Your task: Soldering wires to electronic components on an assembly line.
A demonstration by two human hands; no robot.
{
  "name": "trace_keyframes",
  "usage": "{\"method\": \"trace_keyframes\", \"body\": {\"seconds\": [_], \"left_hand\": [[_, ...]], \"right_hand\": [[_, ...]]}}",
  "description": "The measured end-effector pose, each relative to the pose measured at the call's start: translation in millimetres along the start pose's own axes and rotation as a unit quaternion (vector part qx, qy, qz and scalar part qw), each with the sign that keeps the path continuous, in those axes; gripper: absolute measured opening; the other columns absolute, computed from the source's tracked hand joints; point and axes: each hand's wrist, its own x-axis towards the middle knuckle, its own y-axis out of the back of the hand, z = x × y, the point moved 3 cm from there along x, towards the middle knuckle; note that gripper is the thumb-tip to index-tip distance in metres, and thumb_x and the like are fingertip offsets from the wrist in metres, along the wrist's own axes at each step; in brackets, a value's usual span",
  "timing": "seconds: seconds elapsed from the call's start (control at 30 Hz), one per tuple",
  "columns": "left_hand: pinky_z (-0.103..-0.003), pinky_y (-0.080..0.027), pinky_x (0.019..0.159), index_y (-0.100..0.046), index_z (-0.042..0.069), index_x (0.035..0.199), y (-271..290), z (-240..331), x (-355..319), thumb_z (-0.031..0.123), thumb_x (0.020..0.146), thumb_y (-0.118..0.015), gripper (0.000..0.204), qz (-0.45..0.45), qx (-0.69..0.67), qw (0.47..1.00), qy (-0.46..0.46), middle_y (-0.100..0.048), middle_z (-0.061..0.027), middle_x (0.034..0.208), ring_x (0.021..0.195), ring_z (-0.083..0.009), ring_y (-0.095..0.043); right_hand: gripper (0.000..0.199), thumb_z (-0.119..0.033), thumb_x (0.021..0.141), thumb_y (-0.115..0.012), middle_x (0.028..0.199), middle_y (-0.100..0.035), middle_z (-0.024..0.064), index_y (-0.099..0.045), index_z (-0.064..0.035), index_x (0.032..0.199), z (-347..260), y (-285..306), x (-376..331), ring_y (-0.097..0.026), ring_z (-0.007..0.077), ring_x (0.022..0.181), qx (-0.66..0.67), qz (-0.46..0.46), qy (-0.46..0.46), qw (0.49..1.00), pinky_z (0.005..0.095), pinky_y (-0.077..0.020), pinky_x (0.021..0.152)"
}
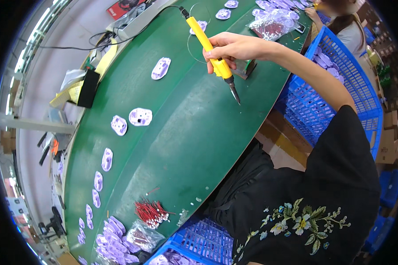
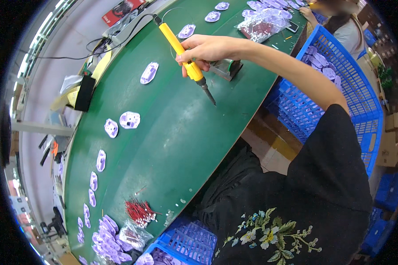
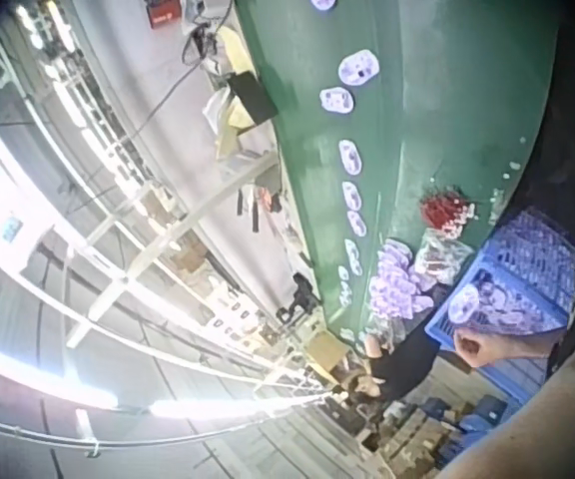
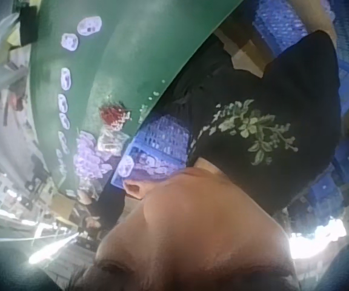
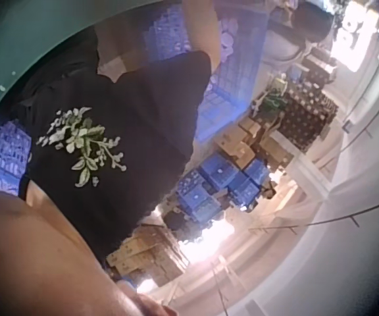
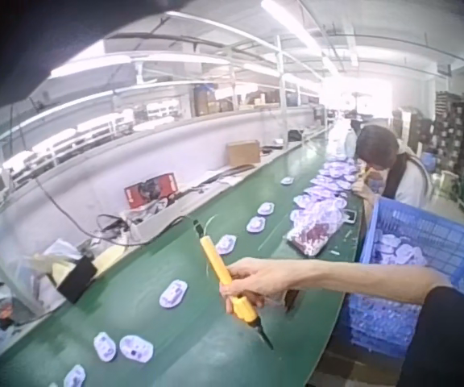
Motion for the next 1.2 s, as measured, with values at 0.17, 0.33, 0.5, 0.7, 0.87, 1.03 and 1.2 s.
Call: {"method": "trace_keyframes", "body": {"seconds": [0.17, 0.33, 0.5, 0.7, 0.87, 1.03, 1.2], "left_hand": [[-0.038, -0.055, 0.079, -0.068, -0.007, 0.108, 30.1, -18.2, -12.2, 0.014, 0.093, -0.070, 0.026, -0.011, 0.075, 0.997, 0.033, -0.071, -0.0188, 0.096, 0.084, -0.0266, -0.068], [-0.037, -0.055, 0.078, -0.068, -0.007, 0.108, 35.2, -34.9, -22.5, 0.013, 0.093, -0.070, 0.026, -0.048, 0.132, 0.988, 0.061, -0.071, -0.0185, 0.095, 0.084, -0.0260, -0.068], [-0.037, -0.055, 0.078, -0.068, -0.007, 0.108, 22.7, -41.1, -21.0, 0.013, 0.092, -0.070, 0.025, -0.079, 0.177, 0.978, 0.074, -0.071, -0.0182, 0.094, 0.083, -0.0254, -0.068], [-0.037, -0.055, 0.077, -0.068, -0.007, 0.108, 6.1, -49.8, -20.8, 0.012, 0.092, -0.070, 0.025, -0.108, 0.236, 0.961, 0.090, -0.071, -0.0179, 0.093, 0.082, -0.0247, -0.068], [-0.031, -0.051, 0.076, -0.065, -0.007, 0.114, -30.7, -44.5, -27.1, 0.013, 0.096, -0.062, 0.027, -0.118, 0.104, 0.983, 0.095, -0.069, -0.0113, 0.101, 0.084, -0.0200, -0.063], [-0.038, -0.049, 0.084, -0.067, -0.003, 0.108, -92.3, 27.0, -36.7, -0.001, 0.087, -0.065, 0.021, -0.178, 0.034, 0.983, -0.008, -0.066, -0.0145, 0.102, 0.093, -0.0273, -0.062], [-0.036, -0.048, 0.086, -0.066, -0.002, 0.110, -122.6, 74.7, -40.9, -0.003, 0.086, -0.064, 0.025, -0.286, -0.028, 0.955, -0.076, -0.066, -0.0162, 0.107, 0.099, -0.0285, -0.063]], "right_hand": [[0.029, -0.032, 0.099, -0.053, 0.081, -0.068, 0.0048, -0.062, -0.0057, 0.093, 10.3, -29.2, 20.0, -0.060, 0.0090, 0.064, -0.029, -0.123, -0.111, 0.986, 0.0234, -0.0460, 0.054], [0.026, -0.031, 0.095, -0.057, 0.075, -0.066, 0.0041, -0.063, -0.0054, 0.093, 70.8, -45.1, 36.4, -0.056, 0.0089, 0.060, -0.067, -0.229, -0.207, 0.949, 0.0247, -0.0411, 0.052], [0.028, -0.031, 0.094, -0.057, 0.076, -0.066, 0.0051, -0.064, -0.0034, 0.097, 108.2, -46.4, 41.0, -0.054, 0.0087, 0.059, -0.109, -0.230, -0.194, 0.947, 0.0256, -0.0399, 0.053], [0.029, -0.022, 0.088, -0.068, 0.079, -0.066, 0.0055, -0.061, 0.0000, 0.106, 107.5, -49.5, 51.0, -0.059, 0.0115, 0.068, -0.118, -0.173, -0.147, 0.967, 0.0263, -0.0435, 0.057], [0.037, -0.026, 0.084, -0.075, 0.084, -0.066, 0.0079, -0.061, 0.0000, 0.105, 114.1, -43.0, 61.1, -0.060, 0.0140, 0.068, -0.155, -0.148, -0.109, 0.971, 0.0303, -0.0495, 0.057], [0.043, -0.034, 0.088, -0.070, 0.088, -0.070, 0.0111, -0.060, 0.0015, 0.110, 93.1, -38.6, 40.7, -0.066, 0.0187, 0.080, -0.225, -0.070, -0.047, 0.971, 0.0343, -0.0535, 0.069], [0.043, -0.035, 0.094, -0.064, 0.095, -0.068, 0.0127, -0.056, 0.0003, 0.117, 72.6, -44.4, 41.6, -0.063, 0.0187, 0.079, -0.208, -0.056, -0.083, 0.973, 0.0337, -0.0513, 0.071]]}}
